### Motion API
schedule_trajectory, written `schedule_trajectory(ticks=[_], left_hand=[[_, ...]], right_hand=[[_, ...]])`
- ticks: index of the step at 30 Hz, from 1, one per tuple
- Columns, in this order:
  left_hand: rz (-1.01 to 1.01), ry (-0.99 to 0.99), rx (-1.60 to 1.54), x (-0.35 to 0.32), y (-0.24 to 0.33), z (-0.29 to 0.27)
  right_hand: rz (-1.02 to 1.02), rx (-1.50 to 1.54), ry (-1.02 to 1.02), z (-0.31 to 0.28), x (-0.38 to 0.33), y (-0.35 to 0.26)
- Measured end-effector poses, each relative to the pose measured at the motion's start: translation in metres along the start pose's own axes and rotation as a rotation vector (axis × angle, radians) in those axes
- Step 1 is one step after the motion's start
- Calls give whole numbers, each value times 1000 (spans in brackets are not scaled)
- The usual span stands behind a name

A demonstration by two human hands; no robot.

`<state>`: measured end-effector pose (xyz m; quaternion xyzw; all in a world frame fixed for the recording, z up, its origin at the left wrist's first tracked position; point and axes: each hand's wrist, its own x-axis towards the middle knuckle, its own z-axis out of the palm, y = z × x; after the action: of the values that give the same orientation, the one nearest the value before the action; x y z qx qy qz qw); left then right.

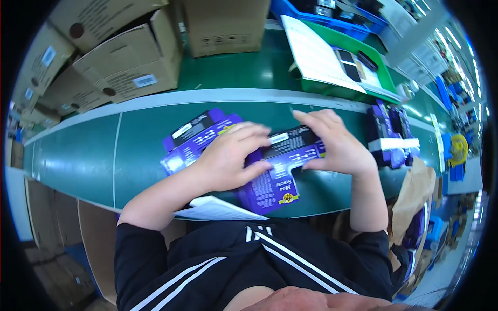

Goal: The person peels stickers from backing sheets, applies them onto flat product boxes, and places a stack of the labeled boxes into a cardboard shipping carton.

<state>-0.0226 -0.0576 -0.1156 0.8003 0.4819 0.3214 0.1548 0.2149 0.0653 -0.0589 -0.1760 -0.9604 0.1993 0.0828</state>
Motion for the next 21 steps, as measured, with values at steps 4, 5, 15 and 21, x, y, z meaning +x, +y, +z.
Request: schedule_trajectory(ticks=[4, 5, 15, 21], left_hand=[[-188, -1, 163, 18, 34, -19], [-290, -86, 190, 21, 38, -23], [-403, -11, 642, -40, -51, -28], [97, -43, 232, -21, -4, 7]], right_hand=[[-100, -101, 80, -10, 18, -33], [-106, -84, 195, -8, 22, -38], [623, 870, 525, 45, 7, -3], [525, 463, 490, 75, 15, 8]])
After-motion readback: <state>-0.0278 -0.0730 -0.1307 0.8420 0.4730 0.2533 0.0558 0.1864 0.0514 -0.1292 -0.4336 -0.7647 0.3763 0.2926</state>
